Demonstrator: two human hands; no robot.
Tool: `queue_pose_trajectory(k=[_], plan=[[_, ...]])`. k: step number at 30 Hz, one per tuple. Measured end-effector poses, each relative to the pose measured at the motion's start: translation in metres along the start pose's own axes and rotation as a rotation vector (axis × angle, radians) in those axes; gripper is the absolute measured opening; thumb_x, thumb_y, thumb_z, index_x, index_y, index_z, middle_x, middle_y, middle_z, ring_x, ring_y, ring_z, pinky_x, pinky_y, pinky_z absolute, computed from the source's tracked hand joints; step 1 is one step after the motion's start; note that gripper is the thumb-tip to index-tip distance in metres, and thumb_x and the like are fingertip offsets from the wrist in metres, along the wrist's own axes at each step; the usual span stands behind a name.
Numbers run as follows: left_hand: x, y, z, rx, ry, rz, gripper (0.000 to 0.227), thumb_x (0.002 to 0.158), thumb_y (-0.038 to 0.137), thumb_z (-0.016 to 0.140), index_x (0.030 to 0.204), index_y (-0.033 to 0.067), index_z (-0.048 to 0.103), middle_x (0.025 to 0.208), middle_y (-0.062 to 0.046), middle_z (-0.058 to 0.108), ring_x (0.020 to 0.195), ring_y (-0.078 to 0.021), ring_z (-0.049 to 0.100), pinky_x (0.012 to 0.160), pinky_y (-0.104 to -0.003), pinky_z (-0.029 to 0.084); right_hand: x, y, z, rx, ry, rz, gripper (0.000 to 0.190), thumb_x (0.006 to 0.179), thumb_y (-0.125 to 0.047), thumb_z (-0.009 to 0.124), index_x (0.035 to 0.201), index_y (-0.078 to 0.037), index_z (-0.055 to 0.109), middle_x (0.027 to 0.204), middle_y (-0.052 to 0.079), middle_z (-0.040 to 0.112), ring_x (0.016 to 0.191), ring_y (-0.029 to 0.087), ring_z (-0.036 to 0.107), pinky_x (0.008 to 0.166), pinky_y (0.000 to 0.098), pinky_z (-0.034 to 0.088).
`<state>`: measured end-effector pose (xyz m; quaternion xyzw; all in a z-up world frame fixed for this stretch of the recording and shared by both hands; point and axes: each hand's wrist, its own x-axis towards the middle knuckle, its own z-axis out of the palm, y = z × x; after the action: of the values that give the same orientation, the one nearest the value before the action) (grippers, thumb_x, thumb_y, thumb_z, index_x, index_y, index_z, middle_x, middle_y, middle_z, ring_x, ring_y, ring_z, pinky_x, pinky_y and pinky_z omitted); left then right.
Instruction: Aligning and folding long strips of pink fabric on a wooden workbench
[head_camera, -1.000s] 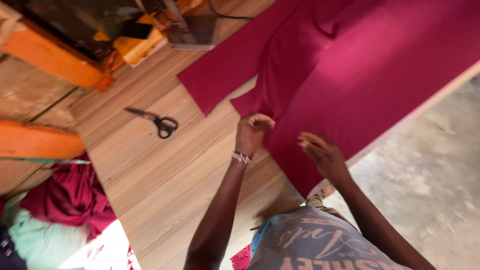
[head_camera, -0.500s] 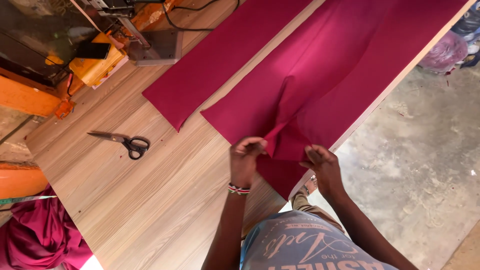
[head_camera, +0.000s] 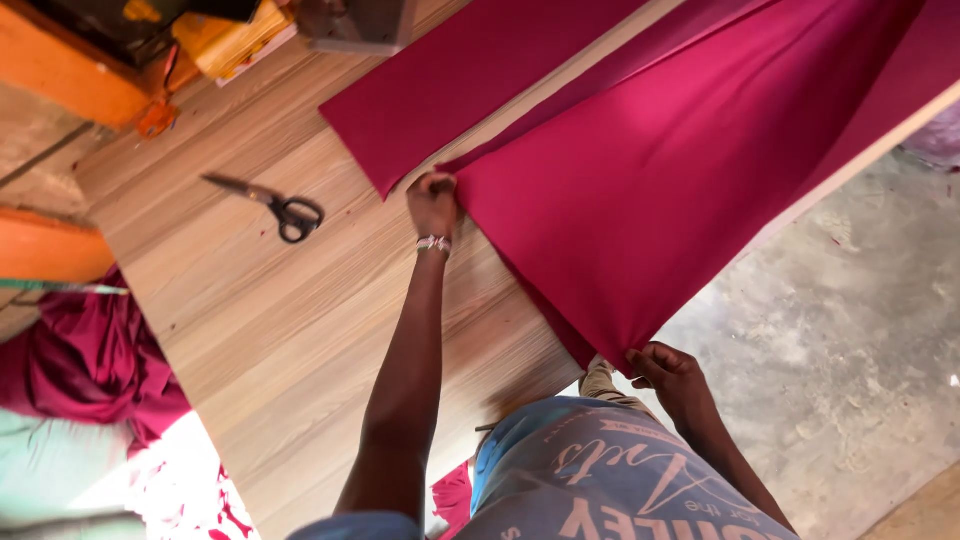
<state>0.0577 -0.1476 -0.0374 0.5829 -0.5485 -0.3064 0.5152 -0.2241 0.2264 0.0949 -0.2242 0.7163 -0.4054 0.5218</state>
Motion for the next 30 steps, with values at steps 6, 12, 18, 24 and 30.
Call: queue_pose_trajectory(k=[6,12,18,24,30], plan=[[0.038,-0.042,0.029,0.298,-0.028,-0.054,0.021,0.084,0.015,0.065,0.067,0.0052,0.074,0.075,-0.013,0.075,0.083,-0.0365,0.074,0.085,-0.049,0.057,0.015,0.021,0.009,0.003,-0.045,-0.038,0.022,0.100,-0.012,0.069,0.088,0.007,0.068,0.081,0.025,0.072,0.079,0.034,0.071,0.075,0.0450,0.061],[0.051,-0.044,0.026,0.211,-0.039,-0.315,0.013,0.071,0.035,0.080,0.074,0.0230,0.082,0.063,0.004,0.077,0.056,-0.0080,0.068,0.060,-0.031,0.053,0.006,-0.016,0.029,-0.126,-0.062,-0.041,0.021,0.100,-0.019,0.069,0.084,-0.006,0.071,0.073,0.005,0.068,0.069,0.014,0.057,0.070,0.0296,0.051],[0.042,0.011,0.008,0.024,-0.039,-0.503,0.011,0.078,0.024,0.078,0.076,0.0139,0.079,0.050,-0.003,0.063,0.038,-0.0118,0.058,0.034,-0.031,0.059,0.011,-0.013,0.037,-0.210,-0.076,0.012,0.022,0.100,-0.022,0.069,0.087,-0.006,0.075,0.073,0.006,0.069,0.071,0.014,0.060,0.070,0.0308,0.052],[0.041,0.014,0.008,0.104,-0.046,-0.475,0.012,0.081,0.021,0.070,0.072,0.0152,0.077,0.056,-0.001,0.068,0.038,-0.0164,0.063,0.033,-0.031,0.057,0.015,-0.011,0.031,-0.249,-0.093,0.029,0.023,0.099,-0.025,0.071,0.087,-0.006,0.077,0.074,0.006,0.071,0.071,0.015,0.064,0.070,0.0315,0.054],[0.041,0.000,0.007,0.111,-0.020,-0.438,0.016,0.085,0.023,0.065,0.078,0.0145,0.077,0.061,-0.002,0.071,0.042,-0.0181,0.070,0.034,-0.029,0.058,0.018,0.000,0.039,-0.247,-0.137,0.066,0.026,0.099,-0.024,0.069,0.090,-0.001,0.077,0.076,0.010,0.073,0.072,0.018,0.065,0.069,0.0319,0.053]])
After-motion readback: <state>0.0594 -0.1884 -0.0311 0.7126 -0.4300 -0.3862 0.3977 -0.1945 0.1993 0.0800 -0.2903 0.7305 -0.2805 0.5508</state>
